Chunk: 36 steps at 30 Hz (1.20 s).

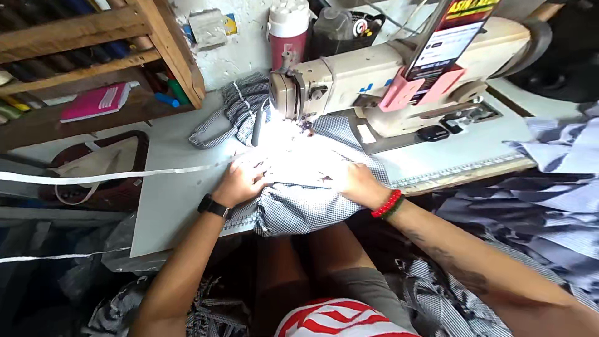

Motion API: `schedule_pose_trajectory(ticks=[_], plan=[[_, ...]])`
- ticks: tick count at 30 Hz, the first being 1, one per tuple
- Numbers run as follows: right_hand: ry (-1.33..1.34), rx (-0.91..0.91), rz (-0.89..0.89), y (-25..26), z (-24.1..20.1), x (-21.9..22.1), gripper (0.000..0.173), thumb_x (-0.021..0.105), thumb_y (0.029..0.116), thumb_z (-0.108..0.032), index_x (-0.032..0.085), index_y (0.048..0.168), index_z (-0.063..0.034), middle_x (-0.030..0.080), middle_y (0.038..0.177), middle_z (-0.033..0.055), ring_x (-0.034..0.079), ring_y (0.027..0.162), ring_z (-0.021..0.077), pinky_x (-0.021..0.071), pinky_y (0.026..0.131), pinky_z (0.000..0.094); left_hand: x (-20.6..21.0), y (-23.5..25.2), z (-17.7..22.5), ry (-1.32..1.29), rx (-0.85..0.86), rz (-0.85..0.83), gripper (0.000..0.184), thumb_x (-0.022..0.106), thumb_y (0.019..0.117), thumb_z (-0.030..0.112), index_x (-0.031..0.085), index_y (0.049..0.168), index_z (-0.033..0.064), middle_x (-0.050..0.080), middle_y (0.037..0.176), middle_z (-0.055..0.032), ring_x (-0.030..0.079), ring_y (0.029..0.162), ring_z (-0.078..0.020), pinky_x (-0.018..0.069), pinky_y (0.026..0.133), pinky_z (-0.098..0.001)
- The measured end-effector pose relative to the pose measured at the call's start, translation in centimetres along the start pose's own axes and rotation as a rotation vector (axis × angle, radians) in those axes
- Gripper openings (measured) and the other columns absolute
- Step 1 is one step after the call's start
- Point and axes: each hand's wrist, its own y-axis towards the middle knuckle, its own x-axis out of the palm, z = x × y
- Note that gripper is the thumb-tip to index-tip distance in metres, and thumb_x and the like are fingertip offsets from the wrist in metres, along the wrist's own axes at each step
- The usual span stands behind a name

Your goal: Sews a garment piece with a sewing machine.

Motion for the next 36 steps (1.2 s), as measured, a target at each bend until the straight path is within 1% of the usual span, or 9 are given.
schedule_pose_trajectory(ticks=[10, 13, 17, 20, 23, 27, 30, 34, 36], plan=[[0.008, 0.033, 0.037, 0.8, 1.0, -1.5, 0.029, 0.068, 0.0928, -0.017, 0.073, 0.117, -0.002, 0.07, 0.118, 0.0237, 0.072, 0.087, 0.0412, 0.0577, 0.071, 0.0596, 0.0, -0.3, 1.1, 0.005, 0.08, -0.004, 0.039, 0.058, 0.0994, 0.037, 0.071, 0.133, 0.0212, 0.06, 0.147, 0.0002, 0.048, 0.142, -0.0233, 0.0193, 0.123, -0.0613], [-0.001, 0.068, -0.014, 0.6, 1.0, -1.5, 0.017, 0.068, 0.0937, -0.014, 0.074, 0.103, -0.0015, 0.071, 0.1, 0.0236, 0.07, 0.084, 0.0437, 0.0544, 0.066, 0.0617, -0.2, -0.5, 1.1, -0.013, 0.0, -0.05, 0.04, 0.053, 0.1032, 0.032, 0.067, 0.138, 0.0198, 0.059, 0.148, -0.0008, 0.047, 0.144, -0.0244, 0.0166, 0.123, -0.0628], [-0.017, 0.16, -0.009, 0.8, 1.2, -1.4, 0.048, 0.065, 0.0954, -0.016, 0.061, 0.142, -0.0055, 0.05, 0.153, 0.0239, 0.072, 0.09, 0.0428, 0.057, 0.071, 0.062, -0.1, -0.3, 2.0, -0.034, 0.066, 0.036, 0.027, 0.061, 0.0996, 0.026, 0.077, 0.12, 0.0201, 0.066, 0.138, 0.0004, 0.052, 0.139, -0.0234, 0.022, 0.124, -0.0597], [0.002, 0.125, 0.057, -0.1, 1.0, -0.5, 0.023, 0.067, 0.0933, -0.019, 0.074, 0.108, -0.0024, 0.07, 0.109, 0.0269, 0.071, 0.079, 0.0436, 0.0539, 0.062, 0.0623, 0.2, -1.2, 2.3, -0.072, 0.004, -0.035, 0.041, 0.055, 0.1022, 0.038, 0.068, 0.137, 0.0189, 0.062, 0.145, -0.0017, 0.047, 0.144, -0.0233, 0.0161, 0.124, -0.0651], [0.003, 0.167, 0.018, 0.1, 2.1, -1.1, 0.04, 0.064, 0.099, -0.015, 0.065, 0.139, -0.0119, 0.058, 0.148, 0.0169, 0.07, 0.108, 0.044, 0.0566, 0.08, 0.0656, 1.3, -1.9, 2.2, -0.06, -0.002, -0.038, 0.044, 0.051, 0.1044, 0.039, 0.065, 0.139, 0.0174, 0.06, 0.148, -0.003, 0.048, 0.144, -0.0239, 0.0106, 0.123, -0.0699], [-0.001, 0.096, 0.033, -0.3, 1.7, -0.7, 0.018, 0.068, 0.0919, -0.019, 0.075, 0.102, -0.006, 0.071, 0.104, 0.0223, 0.07, 0.081, 0.0426, 0.0536, 0.061, 0.0615, 0.8, -2.1, 3.0, -0.037, -0.062, -0.091, 0.053, 0.042, 0.1061, 0.05, 0.063, 0.141, 0.0158, 0.056, 0.151, -0.0038, 0.044, 0.147, -0.0259, 0.0101, 0.123, -0.0693], [-0.009, 0.108, 0.001, 0.3, 2.6, -1.6, 0.035, 0.068, 0.097, -0.015, 0.07, 0.132, -0.0115, 0.065, 0.138, 0.0137, 0.071, 0.104, 0.042, 0.0568, 0.076, 0.0641, 1.0, -1.4, 2.6, 0.017, -0.088, -0.062, 0.048, 0.043, 0.1073, 0.043, 0.059, 0.146, 0.02, 0.053, 0.154, -0.0013, 0.042, 0.148, -0.0264, 0.008, 0.122, -0.0715], [0.014, 0.037, -0.004, 0.2, 2.3, -0.6, 0.016, 0.068, 0.0918, -0.021, 0.076, 0.1, -0.0087, 0.072, 0.094, 0.017, 0.071, 0.083, 0.0388, 0.0551, 0.063, 0.0592, 1.0, -0.8, 2.1, -0.047, -0.02, -0.031, 0.043, 0.047, 0.106, 0.04, 0.065, 0.14, 0.0211, 0.057, 0.15, 0.0008, 0.045, 0.146, -0.0228, 0.0128, 0.123, -0.0687], [0.03, 0.058, -0.04, 1.2, 3.6, -1.1, 0.019, 0.072, 0.0918, -0.016, 0.077, 0.109, -0.0077, 0.074, 0.11, 0.0171, 0.072, 0.09, 0.0402, 0.0559, 0.07, 0.0623, 0.8, 0.2, 0.7, -0.033, -0.094, -0.06, 0.046, 0.047, 0.105, 0.042, 0.064, 0.141, 0.0199, 0.058, 0.149, -0.0028, 0.047, 0.144, -0.0263, 0.0136, 0.122, -0.0689]])
